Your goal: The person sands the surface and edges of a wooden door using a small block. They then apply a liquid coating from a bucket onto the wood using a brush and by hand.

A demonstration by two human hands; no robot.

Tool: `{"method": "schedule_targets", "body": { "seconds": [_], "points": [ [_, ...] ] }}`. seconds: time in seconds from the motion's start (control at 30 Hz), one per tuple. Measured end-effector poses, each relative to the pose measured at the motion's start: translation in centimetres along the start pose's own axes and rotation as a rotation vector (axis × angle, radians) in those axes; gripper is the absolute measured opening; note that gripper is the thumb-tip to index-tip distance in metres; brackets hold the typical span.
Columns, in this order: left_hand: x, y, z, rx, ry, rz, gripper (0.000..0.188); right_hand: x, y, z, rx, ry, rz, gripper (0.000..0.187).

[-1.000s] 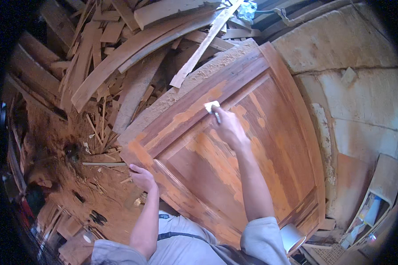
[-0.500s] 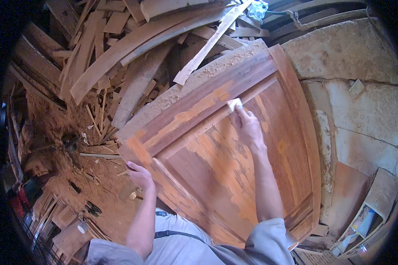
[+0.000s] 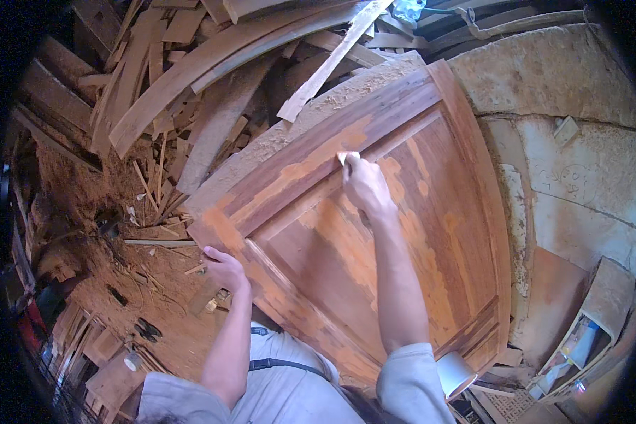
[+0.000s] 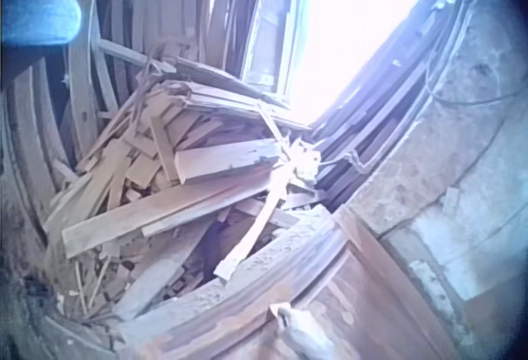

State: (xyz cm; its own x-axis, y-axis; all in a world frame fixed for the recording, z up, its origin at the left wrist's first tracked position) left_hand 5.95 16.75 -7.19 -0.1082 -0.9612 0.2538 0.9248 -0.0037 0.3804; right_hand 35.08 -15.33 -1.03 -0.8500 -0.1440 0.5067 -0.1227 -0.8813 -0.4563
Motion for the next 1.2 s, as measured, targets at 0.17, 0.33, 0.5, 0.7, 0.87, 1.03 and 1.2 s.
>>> {"method": "schedule_targets", "body": {
  "seconds": [0.17, 0.33, 0.5, 0.7, 0.87, 1.03, 1.2],
  "points": [
    [0.7, 0.9, 0.1, 0.010, -0.013, 0.012, 0.064, 2.0, 2.4, 1.0, -0.133, 0.160, 0.066, 0.038],
    [0.3, 0.4, 0.0, 0.048, 0.012, 0.010, 0.064, -1.4, 3.6, 1.2, -0.033, 0.401, 0.302, 0.039],
    [0.6, 0.7, 0.3, 0.023, -0.032, 0.045, 0.063, -0.5, 4.8, -0.7, 0.082, 0.502, 0.319, 0.038],
    [0.4, 0.6, -0.1, 0.025, -0.059, 0.044, 0.063, 0.8, 5.9, 2.1, 0.095, 0.229, 0.035, 0.040],
    [0.0, 0.0, -0.5, 0.030, -0.044, 0.028, 0.060, -3.1, 0.1, 4.0, -0.134, 0.211, -0.134, 0.038],
    [0.8, 1.1, 0.1, 0.027, 0.017, -0.030, 0.058, -5.2, 1.6, 2.4, 0.103, 0.328, 0.004, 0.030],
    [0.6, 0.7, -0.6, 0.029, -0.107, 0.043, 0.066, -3.3, 0.6, -0.1, 0.138, 0.095, -0.095, 0.037]
  ]
}}
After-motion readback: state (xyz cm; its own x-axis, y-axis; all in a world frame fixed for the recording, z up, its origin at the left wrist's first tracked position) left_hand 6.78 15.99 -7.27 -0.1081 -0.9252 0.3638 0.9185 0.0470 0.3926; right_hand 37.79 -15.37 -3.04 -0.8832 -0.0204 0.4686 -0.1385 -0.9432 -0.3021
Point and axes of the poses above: each hand's wrist, its own x-axis away from the middle knuckle, its own z-axis out of the back of the hand, y = z × x, the point moved 10 cm from there along -x, towards the middle knuckle, and after that the axes turned 6 degrees about z, right-handed, at the moved point
